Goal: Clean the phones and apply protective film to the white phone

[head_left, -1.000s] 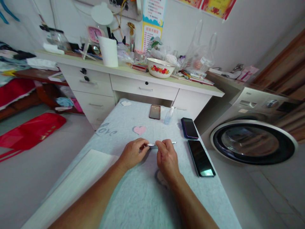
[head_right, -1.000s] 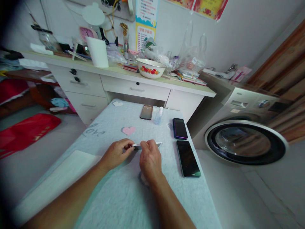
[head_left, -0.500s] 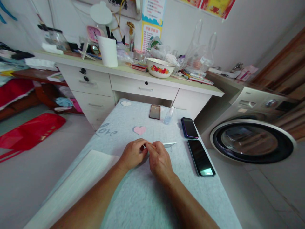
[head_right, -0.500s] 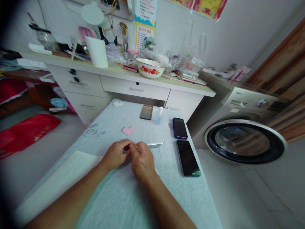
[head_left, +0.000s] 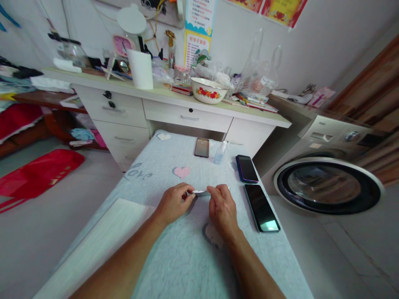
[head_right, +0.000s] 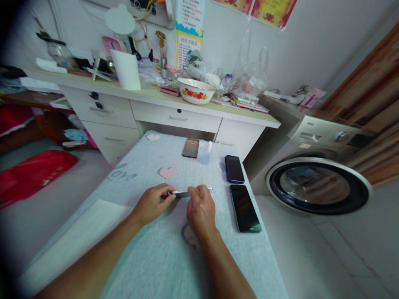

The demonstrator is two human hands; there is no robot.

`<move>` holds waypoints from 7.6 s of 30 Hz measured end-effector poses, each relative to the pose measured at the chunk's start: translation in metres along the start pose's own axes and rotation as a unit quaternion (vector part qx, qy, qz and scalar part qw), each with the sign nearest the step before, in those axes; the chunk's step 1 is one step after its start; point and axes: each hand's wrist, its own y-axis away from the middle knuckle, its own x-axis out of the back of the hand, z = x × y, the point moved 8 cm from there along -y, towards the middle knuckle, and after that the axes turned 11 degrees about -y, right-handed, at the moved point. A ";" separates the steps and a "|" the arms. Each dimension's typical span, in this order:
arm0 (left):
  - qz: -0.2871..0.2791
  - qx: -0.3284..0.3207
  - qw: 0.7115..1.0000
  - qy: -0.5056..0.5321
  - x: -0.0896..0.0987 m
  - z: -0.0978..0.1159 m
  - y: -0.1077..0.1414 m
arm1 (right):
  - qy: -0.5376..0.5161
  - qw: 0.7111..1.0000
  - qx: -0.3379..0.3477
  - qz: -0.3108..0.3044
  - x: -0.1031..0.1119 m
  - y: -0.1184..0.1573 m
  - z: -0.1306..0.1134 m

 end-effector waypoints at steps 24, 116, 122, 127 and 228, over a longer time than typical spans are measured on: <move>-0.013 -0.030 0.999 -0.023 0.003 0.009 0.003 | -0.014 1.000 -0.009 -0.014 -0.003 0.002 0.001; 0.022 -0.024 0.999 -0.008 0.004 0.001 0.001 | -0.018 0.998 0.017 -0.061 -0.024 -0.001 -0.023; 0.016 -0.016 1.000 -0.005 0.003 0.000 0.002 | -0.012 1.000 -0.011 -0.017 -0.013 -0.001 -0.008; 0.025 -0.026 0.999 -0.005 0.003 -0.001 0.002 | -0.015 0.999 -0.001 -0.046 -0.021 0.000 -0.018; 0.068 -0.106 0.992 -0.030 0.006 0.026 0.002 | -0.090 0.980 0.106 0.145 0.033 0.005 -0.026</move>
